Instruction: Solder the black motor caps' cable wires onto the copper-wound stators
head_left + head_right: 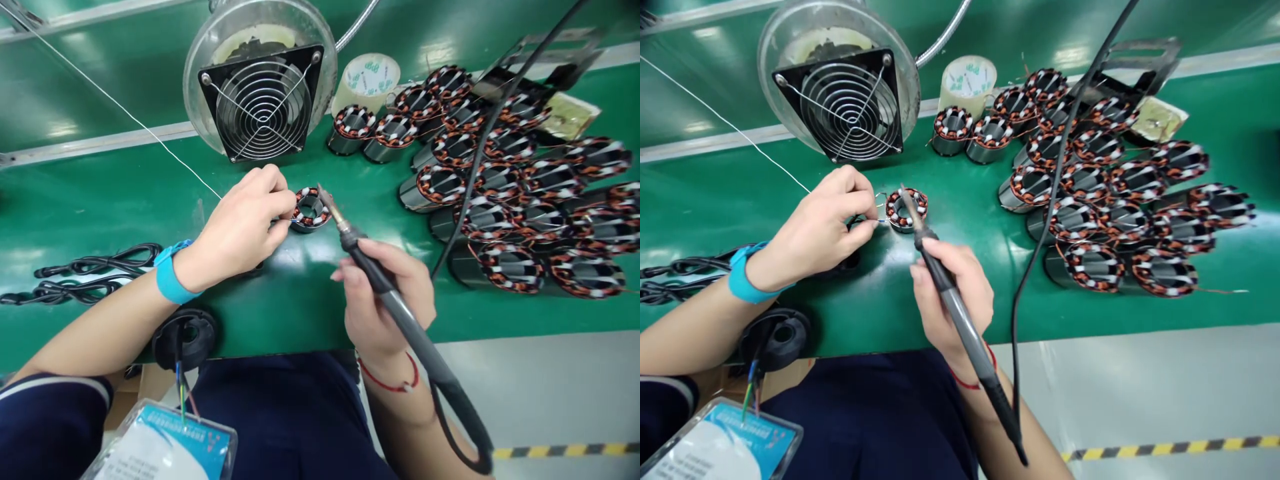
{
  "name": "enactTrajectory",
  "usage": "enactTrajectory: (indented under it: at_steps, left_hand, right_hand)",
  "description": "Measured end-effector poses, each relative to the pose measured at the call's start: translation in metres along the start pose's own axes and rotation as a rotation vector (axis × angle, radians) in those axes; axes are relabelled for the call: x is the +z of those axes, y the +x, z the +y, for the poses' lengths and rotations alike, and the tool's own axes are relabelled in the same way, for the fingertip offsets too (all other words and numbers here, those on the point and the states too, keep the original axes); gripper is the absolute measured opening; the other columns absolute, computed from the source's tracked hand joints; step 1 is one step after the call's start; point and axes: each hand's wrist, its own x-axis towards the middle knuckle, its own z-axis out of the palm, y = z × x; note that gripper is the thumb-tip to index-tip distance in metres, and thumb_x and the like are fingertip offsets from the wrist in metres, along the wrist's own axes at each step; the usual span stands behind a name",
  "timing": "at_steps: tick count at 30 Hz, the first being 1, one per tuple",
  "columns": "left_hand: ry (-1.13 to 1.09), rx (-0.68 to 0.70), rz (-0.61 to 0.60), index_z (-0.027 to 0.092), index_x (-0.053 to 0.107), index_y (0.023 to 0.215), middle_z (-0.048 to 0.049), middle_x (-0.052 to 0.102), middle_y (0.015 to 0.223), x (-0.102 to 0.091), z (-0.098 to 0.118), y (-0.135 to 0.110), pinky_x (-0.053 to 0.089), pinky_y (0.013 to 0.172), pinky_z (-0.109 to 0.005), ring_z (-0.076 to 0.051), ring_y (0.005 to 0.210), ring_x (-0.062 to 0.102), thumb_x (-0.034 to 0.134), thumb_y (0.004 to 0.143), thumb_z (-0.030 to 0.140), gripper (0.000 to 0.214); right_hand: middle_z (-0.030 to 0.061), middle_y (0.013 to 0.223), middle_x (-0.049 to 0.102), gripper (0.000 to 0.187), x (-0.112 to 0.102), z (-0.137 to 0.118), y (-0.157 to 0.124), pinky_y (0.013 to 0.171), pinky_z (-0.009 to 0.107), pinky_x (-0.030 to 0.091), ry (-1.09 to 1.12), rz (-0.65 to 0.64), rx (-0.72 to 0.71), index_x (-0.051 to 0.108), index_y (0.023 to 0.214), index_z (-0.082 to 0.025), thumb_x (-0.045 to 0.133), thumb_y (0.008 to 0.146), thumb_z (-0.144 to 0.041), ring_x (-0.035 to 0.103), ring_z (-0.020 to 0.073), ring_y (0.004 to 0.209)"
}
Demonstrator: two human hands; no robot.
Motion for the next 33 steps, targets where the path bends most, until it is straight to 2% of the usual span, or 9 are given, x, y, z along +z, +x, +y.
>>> enactTrajectory:
  at_steps: [7,17,22,28,33]
  left_hand:
    - [0.02,-0.008,-0.019,0.018,0.059,0.073,-0.006,0.055,0.091,-0.0003,-0.0004,0.0015,0.05,0.083,-0.041,-0.023,0.093,0.057,0.051,0.086,0.012,0.016]
    - [0.093,0.0,-0.061,0.017,0.059,0.074,-0.0087,0.057,0.092,-0.0024,0.0034,0.0029,0.047,0.078,-0.04,-0.023,0.089,0.055,0.051,0.087,0.014,0.016]
    - [0.085,-0.033,-0.091,0.017,0.061,0.076,-0.0103,0.058,0.096,-0.0043,0.0048,0.0037,0.047,0.083,-0.042,-0.025,0.094,0.055,0.049,0.089,0.013,0.018]
    - [0.1,0.0,-0.054,0.015,0.065,0.078,-0.0105,0.058,0.095,-0.0046,0.0031,0.0026,0.046,0.082,-0.041,-0.024,0.093,0.055,0.052,0.089,0.014,0.017]
    - [0.104,0.005,-0.057,0.014,0.067,0.078,-0.0104,0.057,0.092,-0.0047,0.0026,0.0021,0.045,0.081,-0.041,-0.023,0.09,0.054,0.047,0.093,0.016,0.025]
  right_hand:
    - [0.0021,0.089,0.069,0.023,-0.0009,-0.0001,-0.013,0.062,0.031,0.06,0.051,0.058,-0.007,0.066,0.107,-0.021,0.068,0.085,-0.022,0.07,0.0164,0.066]
    - [0.002,0.085,0.069,0.02,-0.0016,-0.0029,-0.012,0.056,0.033,0.06,0.007,0.03,0.027,0.064,0.106,-0.025,0.066,0.086,-0.027,0.069,0.0175,0.062]
    - [0.0019,0.084,0.07,0.02,-0.0018,-0.0031,-0.0119,0.054,0.032,0.058,-0.003,0.014,0.024,0.064,0.106,-0.025,0.065,0.086,-0.027,0.069,0.0176,0.062]
    - [0.0016,0.082,0.07,0.023,-0.0004,-0.0028,-0.012,0.053,0.031,0.056,0.032,0.026,0.017,0.064,0.107,-0.024,0.068,0.084,-0.023,0.068,0.0166,0.061]
    - [0.002,0.083,0.07,0.024,-0.0005,-0.0023,-0.012,0.052,0.031,0.056,0.02,0.021,0.001,0.064,0.108,-0.024,0.067,0.084,-0.023,0.067,0.0166,0.059]
